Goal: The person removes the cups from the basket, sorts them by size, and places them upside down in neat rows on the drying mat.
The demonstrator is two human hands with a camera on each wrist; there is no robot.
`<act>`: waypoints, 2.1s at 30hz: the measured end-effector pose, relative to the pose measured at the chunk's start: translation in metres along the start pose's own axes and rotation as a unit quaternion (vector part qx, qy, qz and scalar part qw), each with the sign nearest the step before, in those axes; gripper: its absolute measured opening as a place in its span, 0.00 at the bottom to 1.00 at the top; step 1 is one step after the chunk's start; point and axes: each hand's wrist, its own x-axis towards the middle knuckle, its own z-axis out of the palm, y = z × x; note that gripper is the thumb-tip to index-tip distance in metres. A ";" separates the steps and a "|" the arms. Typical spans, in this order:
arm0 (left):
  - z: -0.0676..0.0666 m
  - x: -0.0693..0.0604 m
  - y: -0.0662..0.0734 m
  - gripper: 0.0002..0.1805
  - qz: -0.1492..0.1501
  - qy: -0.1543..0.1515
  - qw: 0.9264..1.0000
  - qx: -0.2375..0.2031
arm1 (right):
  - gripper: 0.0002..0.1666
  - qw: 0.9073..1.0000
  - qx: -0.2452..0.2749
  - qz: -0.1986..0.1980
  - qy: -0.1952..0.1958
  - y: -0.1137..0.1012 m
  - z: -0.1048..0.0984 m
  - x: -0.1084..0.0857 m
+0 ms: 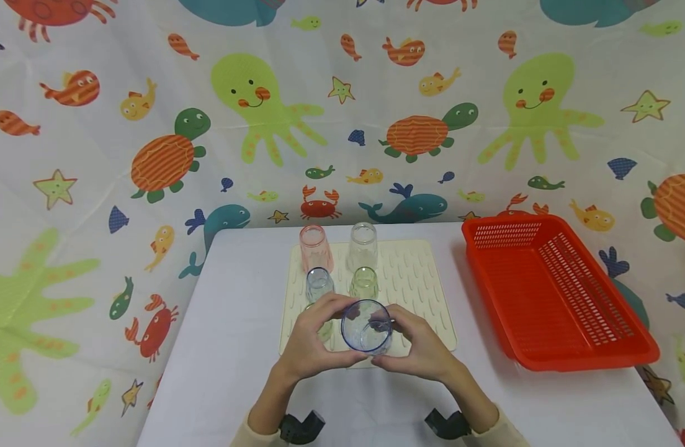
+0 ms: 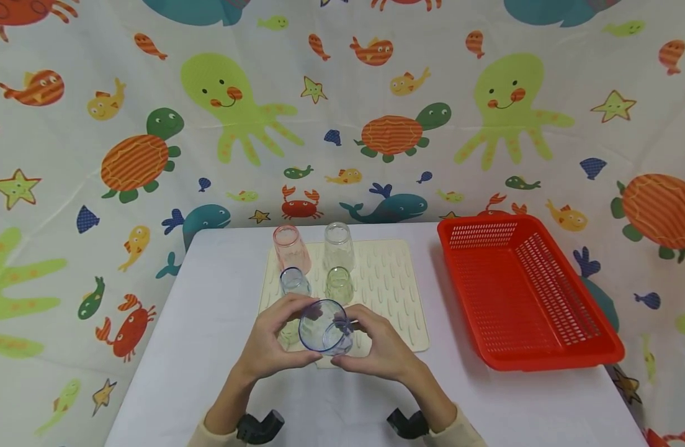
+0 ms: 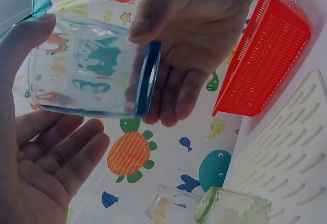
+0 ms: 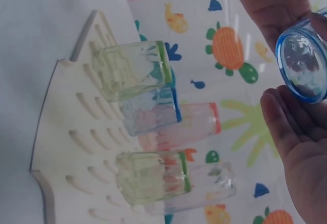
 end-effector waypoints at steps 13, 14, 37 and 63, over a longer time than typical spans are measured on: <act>0.001 -0.025 -0.006 0.39 -0.045 0.007 0.998 -0.032 | 0.39 0.996 0.069 -0.061 -0.001 0.010 -0.012 -0.008; 0.001 -0.026 -0.006 0.39 -0.047 0.006 0.998 -0.036 | 0.39 0.995 0.075 -0.065 0.000 0.009 -0.013 -0.008; 0.023 -0.045 -0.018 0.32 -0.099 -0.062 0.993 -0.022 | 0.36 0.978 0.153 -0.135 0.040 0.006 -0.004 0.005; 0.004 -0.068 -0.017 0.35 -0.143 0.015 0.988 0.056 | 0.37 0.987 0.071 -0.103 0.103 0.008 -0.001 0.013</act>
